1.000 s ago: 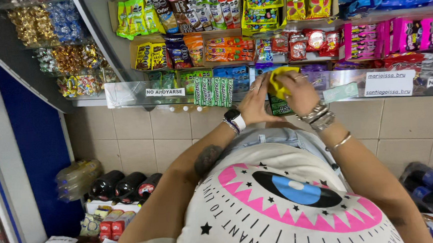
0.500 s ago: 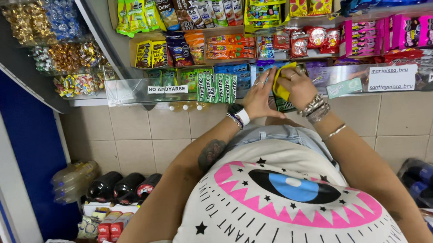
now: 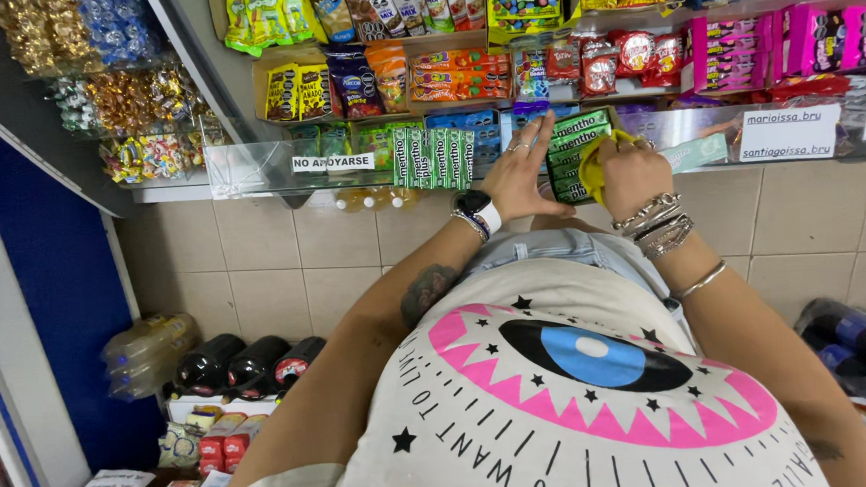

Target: The person organizes candy bars, gum, and mint packages on a display shelf by hand, wiping the glass and arranging boxes in their correct slots.

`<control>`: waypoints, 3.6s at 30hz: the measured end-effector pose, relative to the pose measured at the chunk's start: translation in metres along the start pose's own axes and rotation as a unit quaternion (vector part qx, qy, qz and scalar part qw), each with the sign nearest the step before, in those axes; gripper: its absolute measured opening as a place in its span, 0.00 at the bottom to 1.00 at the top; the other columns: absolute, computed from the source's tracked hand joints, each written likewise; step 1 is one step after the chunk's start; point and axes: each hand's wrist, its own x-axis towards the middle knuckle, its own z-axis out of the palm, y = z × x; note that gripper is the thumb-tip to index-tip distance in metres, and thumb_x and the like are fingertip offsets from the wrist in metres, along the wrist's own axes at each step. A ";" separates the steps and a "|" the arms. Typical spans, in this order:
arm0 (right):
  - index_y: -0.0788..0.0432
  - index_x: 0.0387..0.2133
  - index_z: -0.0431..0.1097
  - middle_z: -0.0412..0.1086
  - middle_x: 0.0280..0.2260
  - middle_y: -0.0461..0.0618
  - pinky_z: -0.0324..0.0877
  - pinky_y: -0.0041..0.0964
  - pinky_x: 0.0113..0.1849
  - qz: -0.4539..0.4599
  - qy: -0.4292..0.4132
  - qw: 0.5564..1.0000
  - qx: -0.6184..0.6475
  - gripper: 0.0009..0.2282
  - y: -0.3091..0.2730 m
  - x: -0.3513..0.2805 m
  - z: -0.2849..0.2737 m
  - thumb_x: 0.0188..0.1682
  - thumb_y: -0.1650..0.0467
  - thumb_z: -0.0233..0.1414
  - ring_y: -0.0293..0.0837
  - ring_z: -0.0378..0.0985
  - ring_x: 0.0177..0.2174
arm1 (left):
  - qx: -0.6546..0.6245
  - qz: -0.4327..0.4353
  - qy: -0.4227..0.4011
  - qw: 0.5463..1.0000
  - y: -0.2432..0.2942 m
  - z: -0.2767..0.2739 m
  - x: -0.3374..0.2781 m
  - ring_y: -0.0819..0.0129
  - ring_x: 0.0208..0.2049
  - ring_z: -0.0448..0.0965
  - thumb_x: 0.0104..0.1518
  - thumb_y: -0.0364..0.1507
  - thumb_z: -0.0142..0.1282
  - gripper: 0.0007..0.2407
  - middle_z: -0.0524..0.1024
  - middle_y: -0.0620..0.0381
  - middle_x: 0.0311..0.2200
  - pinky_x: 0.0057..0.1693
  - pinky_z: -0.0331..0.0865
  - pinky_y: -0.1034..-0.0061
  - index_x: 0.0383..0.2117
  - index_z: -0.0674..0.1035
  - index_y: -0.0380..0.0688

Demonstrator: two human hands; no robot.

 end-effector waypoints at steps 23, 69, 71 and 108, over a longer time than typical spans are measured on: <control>0.63 0.48 0.72 0.76 0.44 0.57 0.70 0.41 0.54 0.426 -0.104 0.525 0.730 0.30 0.013 0.012 -0.092 0.41 0.53 0.67 0.53 0.78 0.49 | -0.001 0.037 -0.012 0.999 0.032 -0.049 0.010 0.24 0.65 0.57 0.36 0.46 0.74 0.56 0.48 0.29 0.69 0.69 0.59 0.44 0.71 0.47 0.37; 0.56 0.46 0.77 0.78 0.38 0.56 0.69 0.52 0.50 0.265 -0.052 0.798 0.539 0.18 0.046 -0.092 -0.178 0.47 0.60 0.64 0.57 0.79 0.46 | -0.605 -0.290 -0.170 0.721 0.144 -0.091 0.045 0.53 0.44 0.83 0.58 0.59 0.47 0.44 0.72 0.31 0.54 0.48 0.79 0.70 0.71 0.51 0.36; 0.58 0.44 0.78 0.77 0.39 0.57 0.71 0.49 0.48 0.239 -0.004 0.800 0.551 0.17 0.048 -0.100 -0.159 0.46 0.62 0.65 0.55 0.79 0.45 | -0.470 -0.197 -0.041 0.859 0.150 -0.119 0.035 0.62 0.40 0.73 0.65 0.53 0.39 0.27 0.66 0.46 0.44 0.47 0.69 0.69 0.58 0.60 0.44; 0.55 0.45 0.75 0.62 0.58 0.52 0.78 0.42 0.41 -0.175 0.143 0.974 0.020 0.15 -0.026 0.021 0.004 0.43 0.70 0.62 0.53 0.65 0.54 | -0.009 -0.024 -0.064 0.998 0.015 -0.020 0.004 0.27 0.66 0.57 0.27 0.56 0.79 0.71 0.54 0.28 0.65 0.68 0.62 0.47 0.72 0.34 0.39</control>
